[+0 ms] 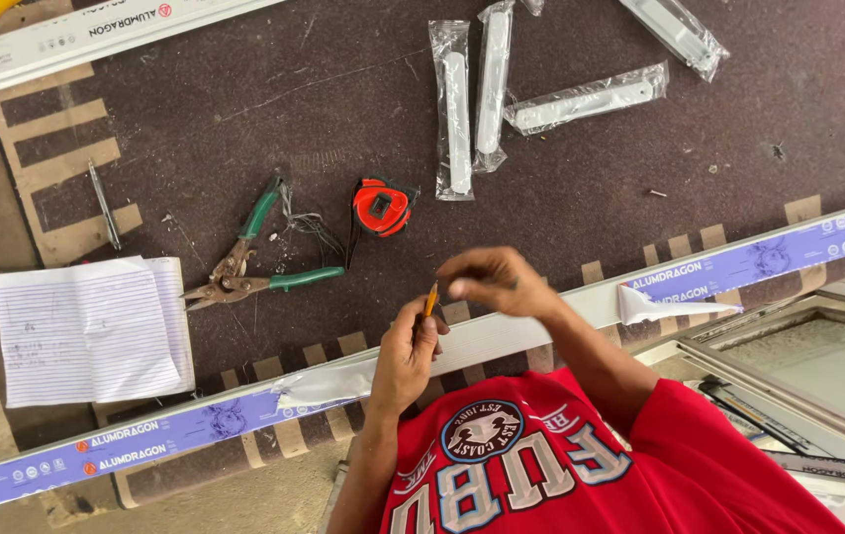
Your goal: The person measures and marks a long aluminum profile using a tape measure and pencil. They then peel off protective film from the profile and handle several packaged aluminum handles, placing them on the workbench.
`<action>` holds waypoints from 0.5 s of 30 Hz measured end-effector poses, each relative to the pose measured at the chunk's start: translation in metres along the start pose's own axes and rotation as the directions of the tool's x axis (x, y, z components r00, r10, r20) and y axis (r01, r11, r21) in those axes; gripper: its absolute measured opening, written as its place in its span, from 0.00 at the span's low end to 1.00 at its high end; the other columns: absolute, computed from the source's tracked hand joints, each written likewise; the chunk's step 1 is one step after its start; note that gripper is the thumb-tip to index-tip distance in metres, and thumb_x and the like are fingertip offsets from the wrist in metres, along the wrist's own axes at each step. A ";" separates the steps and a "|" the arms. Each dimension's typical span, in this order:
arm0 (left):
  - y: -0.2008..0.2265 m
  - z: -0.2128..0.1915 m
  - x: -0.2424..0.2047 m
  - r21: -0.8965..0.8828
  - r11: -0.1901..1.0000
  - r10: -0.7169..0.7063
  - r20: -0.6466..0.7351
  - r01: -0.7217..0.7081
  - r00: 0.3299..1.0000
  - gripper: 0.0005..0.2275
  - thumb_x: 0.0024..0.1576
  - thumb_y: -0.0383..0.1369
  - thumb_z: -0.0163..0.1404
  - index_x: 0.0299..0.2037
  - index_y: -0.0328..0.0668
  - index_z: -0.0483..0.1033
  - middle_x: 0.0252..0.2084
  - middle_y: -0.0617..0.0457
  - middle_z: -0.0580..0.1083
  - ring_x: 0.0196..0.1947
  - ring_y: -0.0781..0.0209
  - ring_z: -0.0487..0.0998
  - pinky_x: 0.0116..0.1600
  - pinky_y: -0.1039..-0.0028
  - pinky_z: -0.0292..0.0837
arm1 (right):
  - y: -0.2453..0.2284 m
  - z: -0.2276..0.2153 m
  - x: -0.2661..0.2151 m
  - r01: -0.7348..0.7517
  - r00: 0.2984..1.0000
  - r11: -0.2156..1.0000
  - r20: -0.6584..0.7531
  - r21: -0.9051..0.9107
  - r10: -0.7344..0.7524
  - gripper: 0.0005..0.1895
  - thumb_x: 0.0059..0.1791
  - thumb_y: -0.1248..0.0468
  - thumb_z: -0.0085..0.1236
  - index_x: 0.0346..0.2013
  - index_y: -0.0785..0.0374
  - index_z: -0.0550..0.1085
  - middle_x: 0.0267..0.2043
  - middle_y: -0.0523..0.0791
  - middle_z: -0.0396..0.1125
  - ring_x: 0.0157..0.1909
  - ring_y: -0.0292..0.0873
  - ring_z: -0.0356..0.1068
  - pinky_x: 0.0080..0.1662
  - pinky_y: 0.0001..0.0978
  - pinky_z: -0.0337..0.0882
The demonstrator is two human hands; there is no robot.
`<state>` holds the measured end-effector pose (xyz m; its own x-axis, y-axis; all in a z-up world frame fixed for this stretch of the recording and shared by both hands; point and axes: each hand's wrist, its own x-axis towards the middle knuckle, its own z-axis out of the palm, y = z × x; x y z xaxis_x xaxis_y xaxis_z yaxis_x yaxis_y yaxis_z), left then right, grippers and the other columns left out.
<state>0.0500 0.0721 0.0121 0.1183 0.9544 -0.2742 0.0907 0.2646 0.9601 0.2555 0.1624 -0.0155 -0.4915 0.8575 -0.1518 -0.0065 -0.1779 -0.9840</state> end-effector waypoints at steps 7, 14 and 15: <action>-0.012 0.002 0.003 0.118 0.992 -0.041 -0.046 0.047 0.998 0.14 0.65 0.35 0.47 0.56 0.35 0.72 0.32 0.53 0.76 0.31 0.71 0.73 0.38 0.77 0.71 | 0.012 -0.128 0.025 -0.230 0.884 0.839 -0.467 -0.493 -0.033 0.14 0.51 0.68 0.61 0.51 0.61 0.78 0.51 0.50 0.73 0.50 0.47 0.75 0.52 0.37 0.78; -0.006 0.014 0.015 0.173 0.981 -0.077 -0.043 0.084 0.996 0.13 0.62 0.32 0.48 0.54 0.33 0.74 0.29 0.54 0.77 0.29 0.71 0.72 0.36 0.76 0.70 | 0.012 -0.196 0.055 -0.195 0.768 0.417 -0.402 -0.888 -0.498 0.28 0.45 0.70 0.63 0.62 0.63 0.74 0.65 0.53 0.66 0.68 0.59 0.60 0.63 0.54 0.62; -0.005 0.015 0.017 0.183 0.978 -0.093 -0.047 0.100 0.995 0.13 0.62 0.32 0.48 0.54 0.33 0.73 0.28 0.54 0.77 0.28 0.71 0.72 0.35 0.76 0.70 | 0.013 -0.200 0.061 -0.199 0.766 0.334 -0.359 -0.921 -0.534 0.31 0.44 0.69 0.64 0.63 0.64 0.73 0.66 0.54 0.66 0.68 0.61 0.58 0.62 0.57 0.60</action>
<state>0.0661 0.0852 0.0013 0.0626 0.9311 -0.3593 0.2811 0.3290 0.9015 0.3994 0.3087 -0.0558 -0.0604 0.9248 0.3756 0.8981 0.2146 -0.3840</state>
